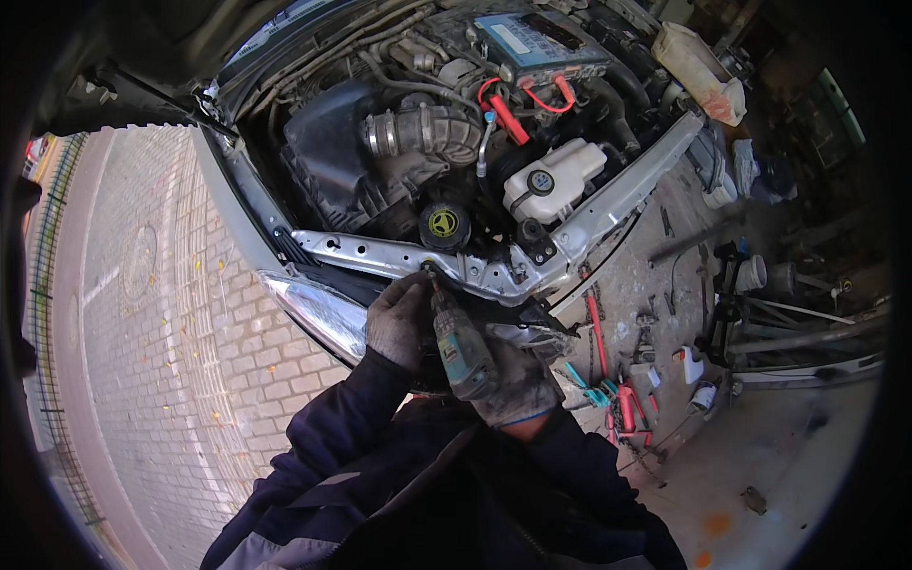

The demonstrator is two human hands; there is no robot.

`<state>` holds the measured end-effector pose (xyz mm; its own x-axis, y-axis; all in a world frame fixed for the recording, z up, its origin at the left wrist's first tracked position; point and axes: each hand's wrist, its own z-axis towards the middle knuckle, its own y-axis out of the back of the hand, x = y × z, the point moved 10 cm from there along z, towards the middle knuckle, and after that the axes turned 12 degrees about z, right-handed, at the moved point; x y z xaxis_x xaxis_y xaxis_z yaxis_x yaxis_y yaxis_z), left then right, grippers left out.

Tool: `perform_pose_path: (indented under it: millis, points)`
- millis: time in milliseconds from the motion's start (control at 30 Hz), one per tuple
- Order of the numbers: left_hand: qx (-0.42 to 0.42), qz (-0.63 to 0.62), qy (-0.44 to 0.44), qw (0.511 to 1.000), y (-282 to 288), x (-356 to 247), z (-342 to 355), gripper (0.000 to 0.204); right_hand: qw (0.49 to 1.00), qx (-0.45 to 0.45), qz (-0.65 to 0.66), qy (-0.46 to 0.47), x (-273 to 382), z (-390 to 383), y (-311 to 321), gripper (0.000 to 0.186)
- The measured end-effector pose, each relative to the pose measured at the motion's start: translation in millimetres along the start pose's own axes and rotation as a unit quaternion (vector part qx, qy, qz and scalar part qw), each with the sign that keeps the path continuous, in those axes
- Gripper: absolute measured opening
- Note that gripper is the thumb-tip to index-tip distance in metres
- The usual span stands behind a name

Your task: The person uses a cordless drill to remove screws from the front of a car with the hood open. They then detach the headlight assembly and set it aside.

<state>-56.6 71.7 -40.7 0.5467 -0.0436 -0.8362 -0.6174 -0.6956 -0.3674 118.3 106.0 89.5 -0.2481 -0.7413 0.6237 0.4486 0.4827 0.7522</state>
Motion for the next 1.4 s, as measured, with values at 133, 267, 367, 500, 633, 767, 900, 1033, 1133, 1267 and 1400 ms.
perform_pose_path:
  millis: [133, 267, 367, 500, 633, 767, 900, 1033, 1133, 1267, 1400]
  points:
    - [0.008, 0.017, -0.028, 0.999, 0, -11, 19, 0.031, 0.995, -0.032, 0.088, 0.014, -12, 22, -14, 0.055]
    - [0.008, 0.049, -0.018, 0.999, -1, -8, 12, 0.03, 0.997, -0.063, 0.052, -0.006, -1, 10, 2, 0.051]
    - [0.005, 0.12, -0.028, 0.992, -1, -17, 10, 0.031, 0.997, -0.025, 0.046, -0.054, -3, 10, 2, 0.049]
    - [0.0, 0.198, -0.067, 0.978, -1, -35, 3, 0.033, 0.998, -0.02, 0.039, -0.054, -4, 15, -4, 0.05]
    - [0.019, 0.206, -0.072, 0.976, -1, -45, -7, 0.036, 0.999, -0.044, 0.006, -0.021, 1, 13, -5, 0.053]
    - [0.043, 0.111, 0.001, 0.993, 24, -31, -48, 0.034, 0.995, -0.089, 0.007, -0.044, -8, 6, -7, 0.06]
    - [0.031, 0.025, 0.101, 0.994, 87, 30, -92, 0.032, 0.994, -0.091, -0.046, -0.028, -3, 8, -9, 0.061]
    - [-0.015, -0.076, 0.212, 0.974, 156, 134, -109, 0.03, 0.995, -0.031, -0.092, -0.032, -6, 5, -18, 0.063]
    - [-0.033, -0.112, 0.288, 0.951, 186, 219, -114, 0.033, 0.991, -0.063, -0.12, 0.022, -7, -2, -19, 0.061]
    - [0.065, -0.403, 0.239, 0.881, 167, 290, -68, 0.041, 0.996, -0.071, 0.012, -0.049, -42, -9, -29, 0.055]
    - [0.052, 0.21, 0.011, 0.976, 168, 301, -17, 0.056, 0.983, -0.021, 0.116, -0.142, -55, -7, -29, 0.045]
